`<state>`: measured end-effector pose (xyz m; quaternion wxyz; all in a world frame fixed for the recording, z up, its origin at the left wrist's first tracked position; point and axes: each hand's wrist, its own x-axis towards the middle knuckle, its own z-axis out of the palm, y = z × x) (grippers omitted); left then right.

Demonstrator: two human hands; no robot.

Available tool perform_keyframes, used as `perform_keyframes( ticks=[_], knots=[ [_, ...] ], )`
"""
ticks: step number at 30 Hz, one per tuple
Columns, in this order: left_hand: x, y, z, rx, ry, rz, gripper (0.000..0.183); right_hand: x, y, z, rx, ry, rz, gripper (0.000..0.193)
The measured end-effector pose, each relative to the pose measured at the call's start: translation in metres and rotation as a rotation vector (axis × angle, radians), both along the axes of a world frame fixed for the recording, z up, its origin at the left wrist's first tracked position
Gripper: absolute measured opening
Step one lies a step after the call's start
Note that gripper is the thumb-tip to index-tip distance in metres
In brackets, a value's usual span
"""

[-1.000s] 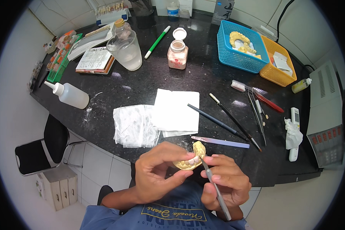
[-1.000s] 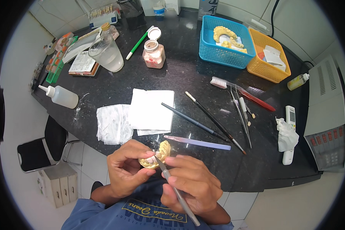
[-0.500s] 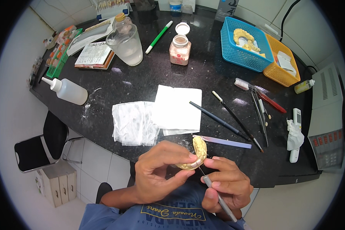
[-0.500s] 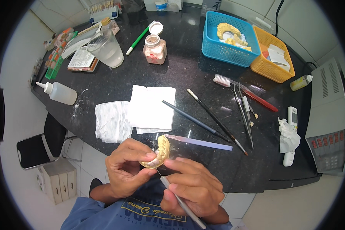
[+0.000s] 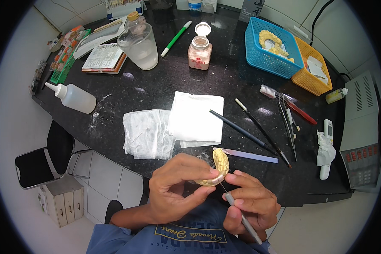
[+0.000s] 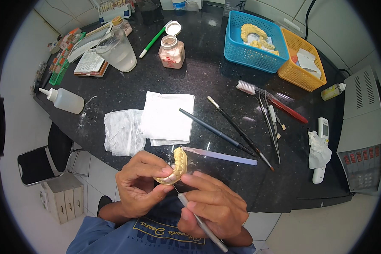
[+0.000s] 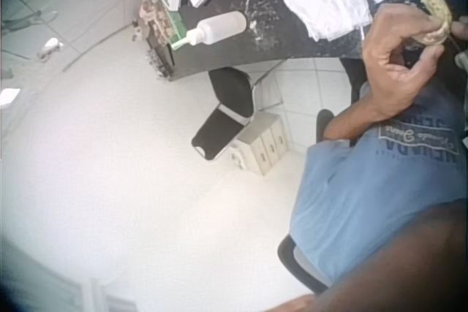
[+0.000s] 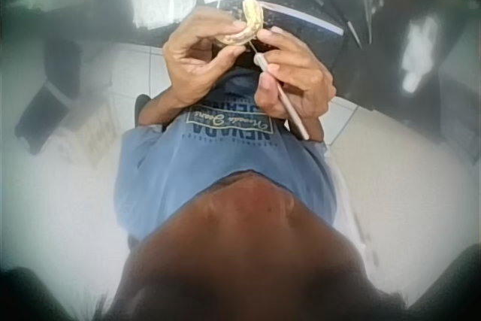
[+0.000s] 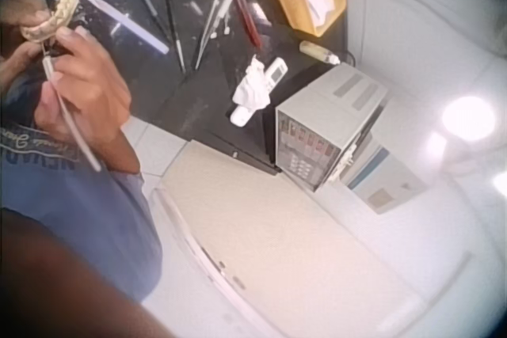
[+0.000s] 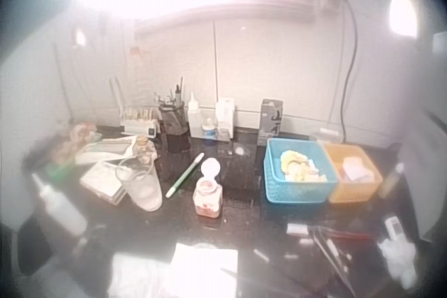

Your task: The person uses a fine brush to apply a pink substance to a yellow denture model held in their left hand. They then switch to a metal tool to scrape and smooth the surface of the denture, focusing on the gum and tooth areas. The person repeatedly switches between the brush and the metal tool to refine the shape and finish of the denture.

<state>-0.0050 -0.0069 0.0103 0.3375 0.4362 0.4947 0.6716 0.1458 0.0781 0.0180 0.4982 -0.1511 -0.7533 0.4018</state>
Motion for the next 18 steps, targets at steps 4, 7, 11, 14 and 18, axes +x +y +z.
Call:
perform_keyframes(
  ticks=[4,7,11,14,18],
  knots=[
    [-0.0002,0.0006,-0.0003,0.002,0.008,0.004,0.029,-0.0004,0.0005,0.0003,-0.002,-0.009,0.003,0.016],
    [-0.0002,0.0004,-0.0005,0.004,0.014,0.007,0.029,-0.0003,-0.0001,-0.0003,-0.001,-0.01,-0.003,0.016],
    [-0.0003,0.0008,-0.0008,0.013,0.02,0.007,0.03,0.0005,-0.0006,-0.0005,-0.006,-0.002,-0.004,0.016],
    [-0.0007,0.0004,-0.0023,0.016,0.034,0.002,0.031,0.001,-0.0014,-0.0016,-0.016,0.009,-0.005,0.015],
    [0.0,0.0011,-0.0018,0.02,0.014,0.003,0.032,0.0028,-0.0021,-0.0011,-0.033,0.031,0.013,0.015]
  ],
)
